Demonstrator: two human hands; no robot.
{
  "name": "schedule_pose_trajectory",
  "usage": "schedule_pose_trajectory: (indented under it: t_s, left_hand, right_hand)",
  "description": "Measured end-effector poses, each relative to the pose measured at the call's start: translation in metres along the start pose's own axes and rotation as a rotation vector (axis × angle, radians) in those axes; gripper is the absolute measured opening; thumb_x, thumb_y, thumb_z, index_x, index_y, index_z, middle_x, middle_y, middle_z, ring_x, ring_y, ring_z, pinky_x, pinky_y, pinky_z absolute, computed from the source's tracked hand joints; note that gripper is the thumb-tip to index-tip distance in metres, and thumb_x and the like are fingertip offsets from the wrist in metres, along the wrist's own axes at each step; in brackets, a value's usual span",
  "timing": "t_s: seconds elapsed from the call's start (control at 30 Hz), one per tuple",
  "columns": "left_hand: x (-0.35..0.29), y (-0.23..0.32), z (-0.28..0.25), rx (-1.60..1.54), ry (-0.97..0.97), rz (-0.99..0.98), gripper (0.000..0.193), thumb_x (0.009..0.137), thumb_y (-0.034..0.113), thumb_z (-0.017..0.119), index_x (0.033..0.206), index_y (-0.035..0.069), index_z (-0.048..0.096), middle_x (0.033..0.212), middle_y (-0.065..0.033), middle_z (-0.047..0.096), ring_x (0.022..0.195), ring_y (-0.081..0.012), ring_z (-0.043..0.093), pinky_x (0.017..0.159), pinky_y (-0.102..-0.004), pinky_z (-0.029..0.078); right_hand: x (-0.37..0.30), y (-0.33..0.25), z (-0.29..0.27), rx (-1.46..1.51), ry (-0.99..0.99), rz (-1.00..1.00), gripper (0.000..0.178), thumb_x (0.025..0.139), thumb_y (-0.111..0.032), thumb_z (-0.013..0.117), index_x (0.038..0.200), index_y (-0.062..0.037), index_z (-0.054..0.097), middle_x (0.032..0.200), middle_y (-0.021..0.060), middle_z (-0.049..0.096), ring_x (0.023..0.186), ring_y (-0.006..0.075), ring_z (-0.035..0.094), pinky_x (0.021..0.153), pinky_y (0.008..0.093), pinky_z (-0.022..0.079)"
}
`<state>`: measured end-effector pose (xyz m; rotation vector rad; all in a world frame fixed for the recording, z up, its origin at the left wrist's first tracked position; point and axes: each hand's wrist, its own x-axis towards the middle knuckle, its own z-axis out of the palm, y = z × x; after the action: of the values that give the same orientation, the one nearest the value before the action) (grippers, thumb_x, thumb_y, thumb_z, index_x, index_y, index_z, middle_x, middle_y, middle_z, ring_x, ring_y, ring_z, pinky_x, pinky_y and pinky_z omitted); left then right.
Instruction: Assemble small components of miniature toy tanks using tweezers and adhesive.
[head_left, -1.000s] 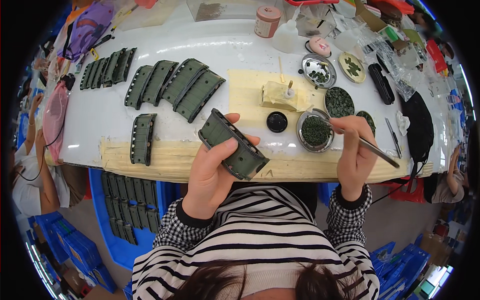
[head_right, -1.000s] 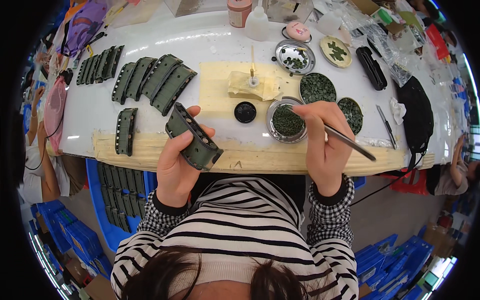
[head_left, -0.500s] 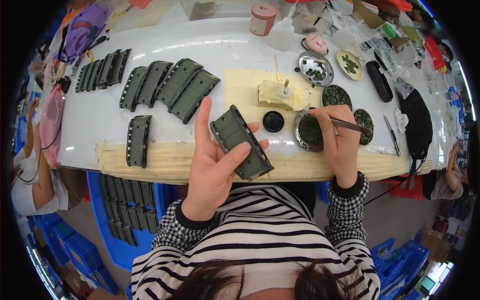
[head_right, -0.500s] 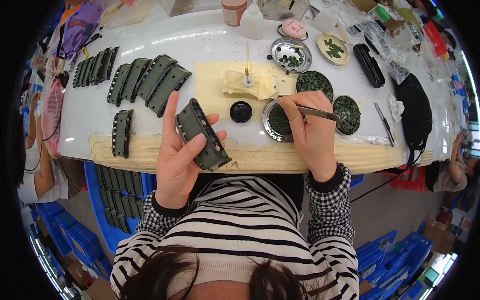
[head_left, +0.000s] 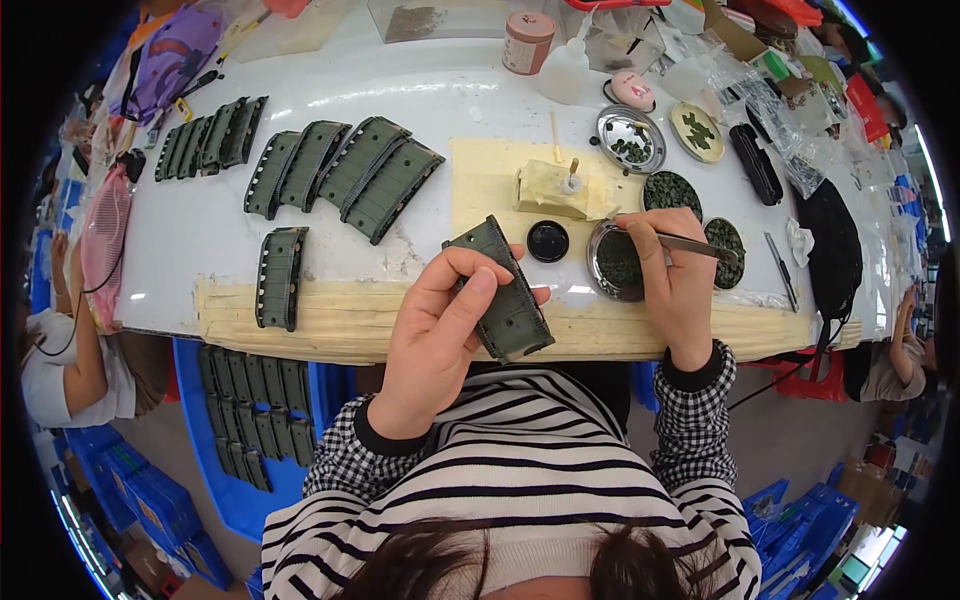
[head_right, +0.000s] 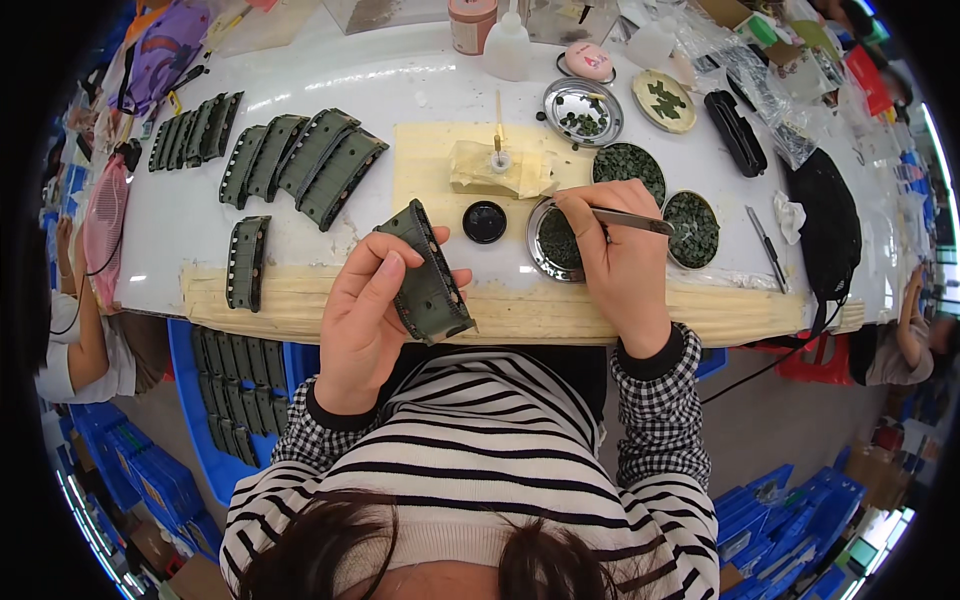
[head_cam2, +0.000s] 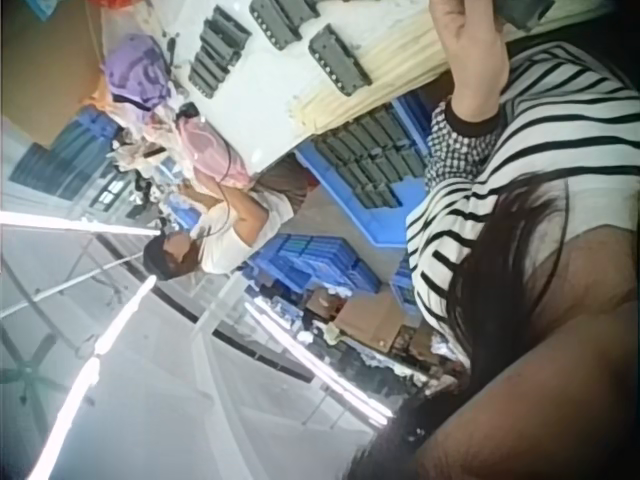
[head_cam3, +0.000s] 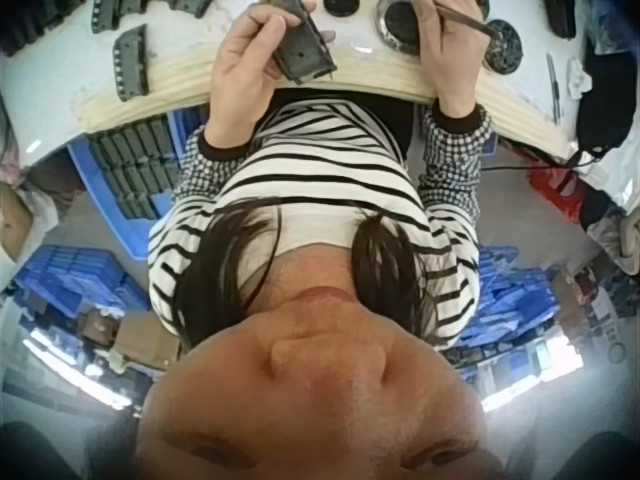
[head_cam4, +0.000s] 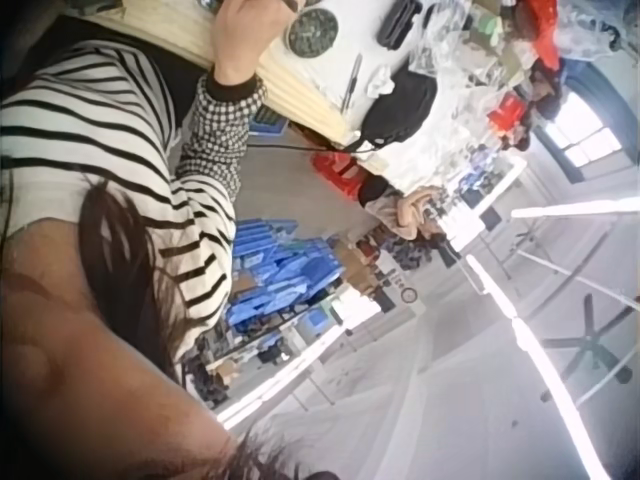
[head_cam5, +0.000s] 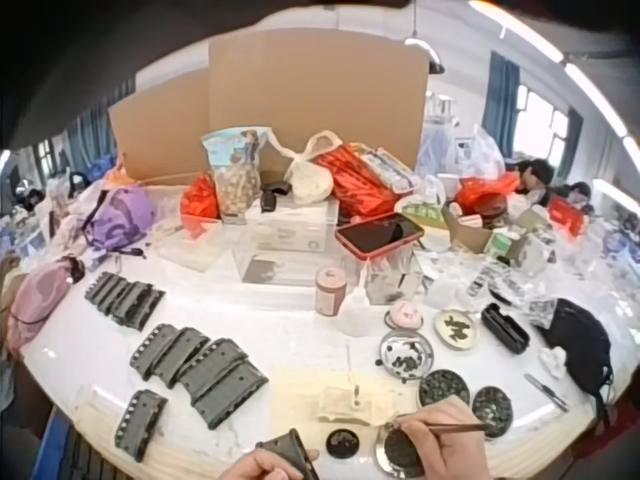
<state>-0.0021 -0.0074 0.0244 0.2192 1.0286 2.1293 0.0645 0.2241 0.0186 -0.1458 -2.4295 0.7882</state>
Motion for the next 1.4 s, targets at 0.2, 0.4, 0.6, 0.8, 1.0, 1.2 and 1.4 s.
schedule_pose_trajectory:
  t_s: [0.2,0.4,0.6,0.8,1.0,1.2,1.4]
  left_hand:
    - [0.001,-0.003,0.004,0.075,0.006,-0.032,0.017,0.103,0.02,0.041,0.103,0.004,0.049,0.127,-0.0179,0.052,0.106,-0.0295,0.064,0.083,-0.0386,0.058]
    - [0.005,-0.009,0.007,-0.064,-0.113,-0.194,0.025,0.104,0.026,0.037,0.107,0.004,0.049,0.116,-0.0123,0.056,0.104,-0.0231,0.064,0.082,-0.0351,0.056]
    - [0.008,-0.008,0.005,-0.17,-0.239,-0.253,0.028,0.105,0.031,0.036,0.103,0.006,0.048,0.104,-0.0075,0.058,0.099,-0.0179,0.064,0.079,-0.0293,0.055]
    - [0.004,-0.009,0.005,-0.042,-0.173,-0.194,0.027,0.105,0.03,0.038,0.096,0.005,0.047,0.096,-0.0044,0.056,0.095,-0.0159,0.064,0.078,-0.0265,0.054]
    - [0.005,-0.007,0.006,-0.018,-0.181,-0.204,0.029,0.105,0.031,0.038,0.093,0.005,0.045,0.095,-0.0044,0.055,0.093,-0.0162,0.064,0.076,-0.0261,0.054]
    - [0.004,-0.008,0.005,-0.049,-0.165,-0.215,0.029,0.105,0.031,0.038,0.093,0.005,0.046,0.091,-0.0028,0.052,0.09,-0.0139,0.062,0.074,-0.0252,0.052]
    - [0.004,-0.009,0.004,-0.037,-0.14,-0.198,0.027,0.105,0.029,0.04,0.093,0.007,0.047,0.088,0.0004,0.048,0.085,-0.0078,0.055,0.072,-0.0214,0.048]
  right_hand:
    - [-0.002,-0.003,-0.003,0.097,0.023,0.005,0.013,0.09,-0.011,0.06,0.089,-0.0013,0.069,0.082,0.0087,0.066,0.076,0.0242,0.056,0.069,0.0334,0.044]
    - [-0.002,-0.049,-0.014,0.505,-0.081,-0.118,0.018,0.091,-0.015,0.059,0.091,-0.0009,0.07,0.086,0.008,0.068,0.078,0.022,0.057,0.074,0.0333,0.044]
    - [-0.006,-0.056,-0.003,0.521,-0.137,-0.156,0.016,0.086,-0.014,0.063,0.093,-0.0023,0.071,0.087,0.0071,0.069,0.078,0.0228,0.059,0.077,0.0336,0.044]
    - [-0.007,-0.058,0.0,0.527,-0.185,-0.171,0.016,0.082,-0.009,0.066,0.095,-0.0018,0.071,0.09,0.0084,0.069,0.079,0.0231,0.062,0.075,0.0323,0.048]
    - [-0.011,-0.064,-0.008,0.583,-0.277,-0.07,0.022,0.079,-0.008,0.069,0.1,-0.0024,0.071,0.096,0.0108,0.068,0.081,0.0226,0.066,0.07,0.0296,0.053]
    - [-0.009,-0.063,-0.008,0.532,-0.312,-0.1,0.024,0.078,-0.009,0.071,0.102,-0.0038,0.071,0.096,0.0106,0.068,0.082,0.0221,0.067,0.07,0.0297,0.054]
    - [-0.008,-0.064,-0.007,0.524,-0.316,-0.104,0.024,0.079,-0.01,0.071,0.102,-0.0042,0.071,0.096,0.0104,0.067,0.082,0.022,0.067,0.07,0.0293,0.054]
